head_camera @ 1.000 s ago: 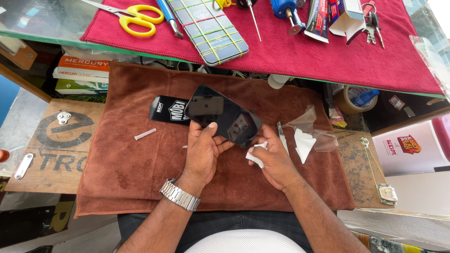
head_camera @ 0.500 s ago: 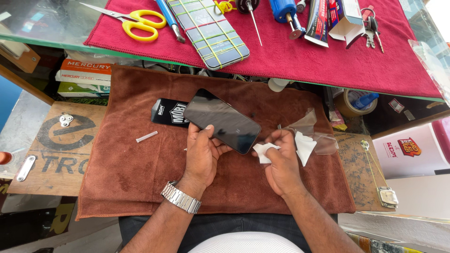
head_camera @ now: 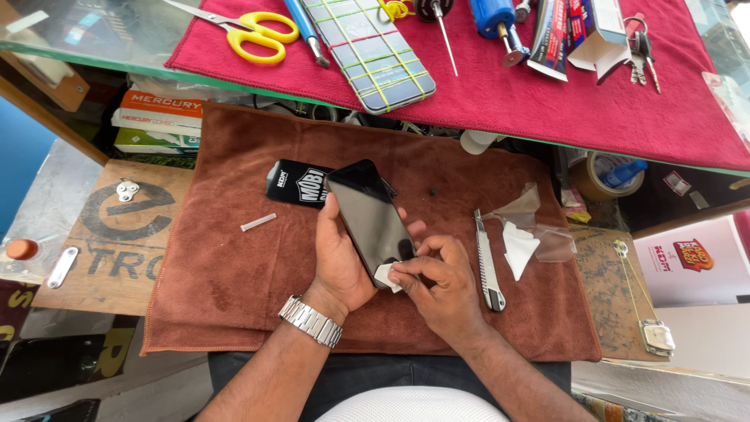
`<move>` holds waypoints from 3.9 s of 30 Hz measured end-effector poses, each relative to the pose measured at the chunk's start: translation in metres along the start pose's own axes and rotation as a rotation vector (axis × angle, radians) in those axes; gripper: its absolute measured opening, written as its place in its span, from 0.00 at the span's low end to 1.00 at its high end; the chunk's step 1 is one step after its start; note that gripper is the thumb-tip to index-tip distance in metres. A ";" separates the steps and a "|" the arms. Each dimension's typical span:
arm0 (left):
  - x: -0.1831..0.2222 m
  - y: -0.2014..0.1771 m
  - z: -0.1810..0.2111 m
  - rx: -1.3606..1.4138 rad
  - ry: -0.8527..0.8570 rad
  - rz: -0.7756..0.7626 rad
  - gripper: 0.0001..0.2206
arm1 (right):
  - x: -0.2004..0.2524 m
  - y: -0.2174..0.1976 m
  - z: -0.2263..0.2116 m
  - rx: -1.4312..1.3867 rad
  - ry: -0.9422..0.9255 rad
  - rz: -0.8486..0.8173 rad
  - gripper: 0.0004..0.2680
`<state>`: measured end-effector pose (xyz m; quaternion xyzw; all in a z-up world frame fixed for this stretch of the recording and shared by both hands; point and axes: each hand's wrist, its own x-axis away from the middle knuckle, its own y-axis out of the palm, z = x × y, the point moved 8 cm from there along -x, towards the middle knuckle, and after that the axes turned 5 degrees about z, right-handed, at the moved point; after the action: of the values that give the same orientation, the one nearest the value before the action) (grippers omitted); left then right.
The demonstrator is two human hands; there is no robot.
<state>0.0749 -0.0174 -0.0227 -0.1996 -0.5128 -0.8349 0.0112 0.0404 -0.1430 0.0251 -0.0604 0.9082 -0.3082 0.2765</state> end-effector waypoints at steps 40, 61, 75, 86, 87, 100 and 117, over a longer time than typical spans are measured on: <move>-0.002 0.010 -0.026 -0.103 -0.214 -0.285 0.39 | -0.127 -0.023 0.093 -0.257 0.271 0.366 0.04; -0.008 -0.001 -0.020 0.085 -0.240 -0.188 0.42 | -0.025 0.019 -0.050 0.063 -0.278 -0.013 0.05; -0.006 0.005 -0.019 0.052 -0.198 -0.202 0.45 | 0.006 0.010 -0.065 0.037 -0.538 -0.146 0.03; -0.008 0.006 -0.011 0.099 -0.153 -0.181 0.46 | 0.008 -0.014 -0.014 0.310 -0.391 -0.101 0.02; -0.007 0.007 -0.011 0.123 -0.159 -0.176 0.46 | 0.004 -0.021 -0.004 0.301 -0.301 -0.058 0.02; 0.004 0.019 -0.025 -0.020 -0.261 -0.339 0.42 | -0.021 -0.028 0.117 -0.811 0.831 0.077 0.10; 0.002 0.011 -0.044 -0.066 -0.381 -0.362 0.37 | -0.083 -0.012 0.046 -0.725 0.475 -0.311 0.11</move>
<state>0.0611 -0.0601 -0.0296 -0.2584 -0.5054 -0.7871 -0.2414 0.1340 -0.1531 0.0406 -0.2164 0.9758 -0.0136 -0.0279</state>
